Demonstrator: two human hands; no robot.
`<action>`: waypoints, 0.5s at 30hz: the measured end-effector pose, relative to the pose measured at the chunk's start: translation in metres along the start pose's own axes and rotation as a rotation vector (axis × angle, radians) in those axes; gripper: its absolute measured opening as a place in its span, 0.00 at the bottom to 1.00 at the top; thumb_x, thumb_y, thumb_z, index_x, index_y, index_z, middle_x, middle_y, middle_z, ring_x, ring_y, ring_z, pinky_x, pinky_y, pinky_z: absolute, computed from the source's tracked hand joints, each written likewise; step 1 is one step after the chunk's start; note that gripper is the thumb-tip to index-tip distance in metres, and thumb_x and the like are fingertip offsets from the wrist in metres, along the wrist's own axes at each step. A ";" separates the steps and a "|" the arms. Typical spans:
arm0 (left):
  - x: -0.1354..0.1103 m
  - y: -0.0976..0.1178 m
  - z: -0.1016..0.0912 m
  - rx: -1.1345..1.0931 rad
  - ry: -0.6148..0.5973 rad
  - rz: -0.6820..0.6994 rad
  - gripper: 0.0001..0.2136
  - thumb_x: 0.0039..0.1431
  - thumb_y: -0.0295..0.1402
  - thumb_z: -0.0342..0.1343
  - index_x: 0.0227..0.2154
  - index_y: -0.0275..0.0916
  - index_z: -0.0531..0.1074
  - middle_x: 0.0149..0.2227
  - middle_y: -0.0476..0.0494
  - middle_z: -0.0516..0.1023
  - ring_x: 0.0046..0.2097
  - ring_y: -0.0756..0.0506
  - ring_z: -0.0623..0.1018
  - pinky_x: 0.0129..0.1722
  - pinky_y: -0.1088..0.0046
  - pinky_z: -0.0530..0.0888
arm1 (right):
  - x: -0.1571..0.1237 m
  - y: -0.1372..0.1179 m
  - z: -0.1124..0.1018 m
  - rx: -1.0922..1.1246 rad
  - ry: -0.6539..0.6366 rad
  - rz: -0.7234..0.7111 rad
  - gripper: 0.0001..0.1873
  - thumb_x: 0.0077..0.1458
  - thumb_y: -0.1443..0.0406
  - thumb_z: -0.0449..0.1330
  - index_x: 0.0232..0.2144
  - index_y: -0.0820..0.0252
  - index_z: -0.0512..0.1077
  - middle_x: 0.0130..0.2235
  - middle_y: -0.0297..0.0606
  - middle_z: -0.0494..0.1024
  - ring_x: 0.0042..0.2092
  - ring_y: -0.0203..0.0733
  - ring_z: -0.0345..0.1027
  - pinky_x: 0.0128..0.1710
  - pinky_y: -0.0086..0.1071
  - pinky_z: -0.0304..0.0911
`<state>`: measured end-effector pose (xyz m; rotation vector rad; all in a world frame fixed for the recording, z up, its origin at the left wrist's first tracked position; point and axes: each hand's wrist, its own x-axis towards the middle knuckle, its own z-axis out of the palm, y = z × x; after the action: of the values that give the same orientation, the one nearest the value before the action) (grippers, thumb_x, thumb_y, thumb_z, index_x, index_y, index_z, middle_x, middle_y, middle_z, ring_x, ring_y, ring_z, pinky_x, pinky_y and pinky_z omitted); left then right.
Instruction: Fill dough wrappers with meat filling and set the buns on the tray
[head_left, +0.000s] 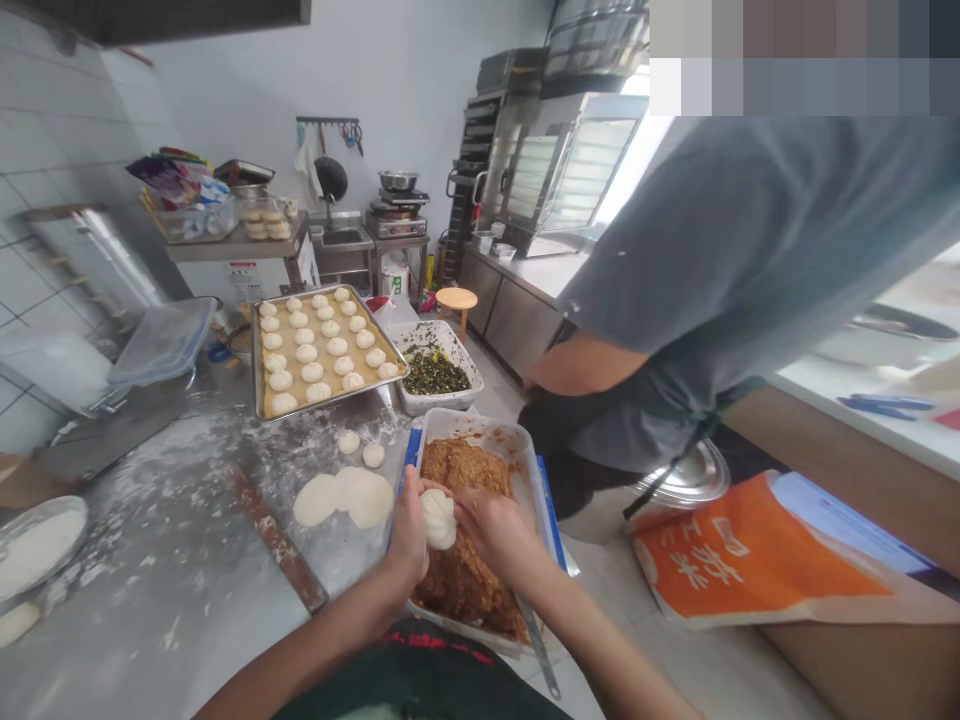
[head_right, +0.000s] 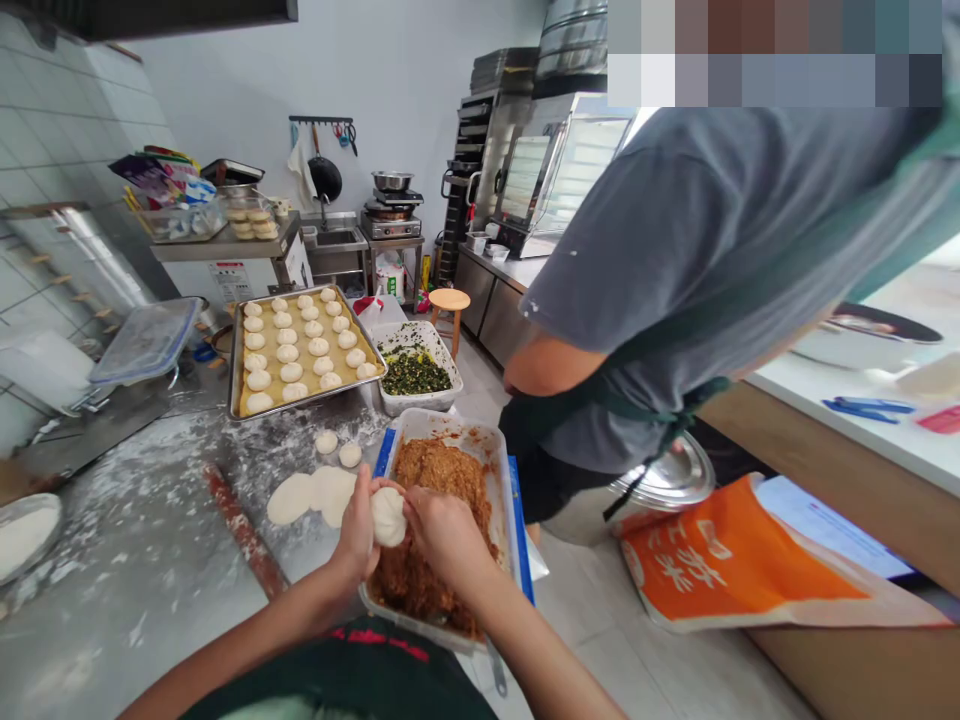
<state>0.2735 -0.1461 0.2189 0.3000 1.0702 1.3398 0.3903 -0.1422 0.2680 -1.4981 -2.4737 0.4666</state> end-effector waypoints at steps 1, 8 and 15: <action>0.002 -0.001 -0.001 0.009 -0.008 0.003 0.25 0.49 0.55 0.44 0.21 0.35 0.68 0.19 0.45 0.70 0.24 0.49 0.71 0.23 0.75 0.66 | 0.000 0.000 0.000 0.020 -0.014 -0.010 0.13 0.57 0.66 0.45 0.25 0.60 0.65 0.26 0.36 0.73 0.29 0.36 0.66 0.27 0.27 0.49; 0.003 0.000 0.000 0.043 -0.029 -0.139 0.26 0.47 0.58 0.43 0.20 0.36 0.65 0.18 0.46 0.68 0.25 0.47 0.72 0.22 0.74 0.67 | 0.000 0.003 -0.003 -0.047 -0.013 -0.027 0.10 0.54 0.70 0.47 0.24 0.60 0.64 0.26 0.35 0.72 0.29 0.35 0.65 0.27 0.28 0.48; -0.002 0.017 0.004 0.087 -0.148 -0.315 0.29 0.44 0.62 0.41 0.23 0.36 0.66 0.22 0.42 0.71 0.26 0.45 0.73 0.20 0.71 0.67 | -0.002 0.006 -0.007 -0.144 0.059 -0.113 0.07 0.51 0.72 0.49 0.26 0.59 0.65 0.29 0.34 0.71 0.29 0.35 0.64 0.25 0.28 0.46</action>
<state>0.2662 -0.1419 0.2348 0.2771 1.0062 0.9771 0.3983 -0.1407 0.2722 -1.3906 -2.5762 0.2251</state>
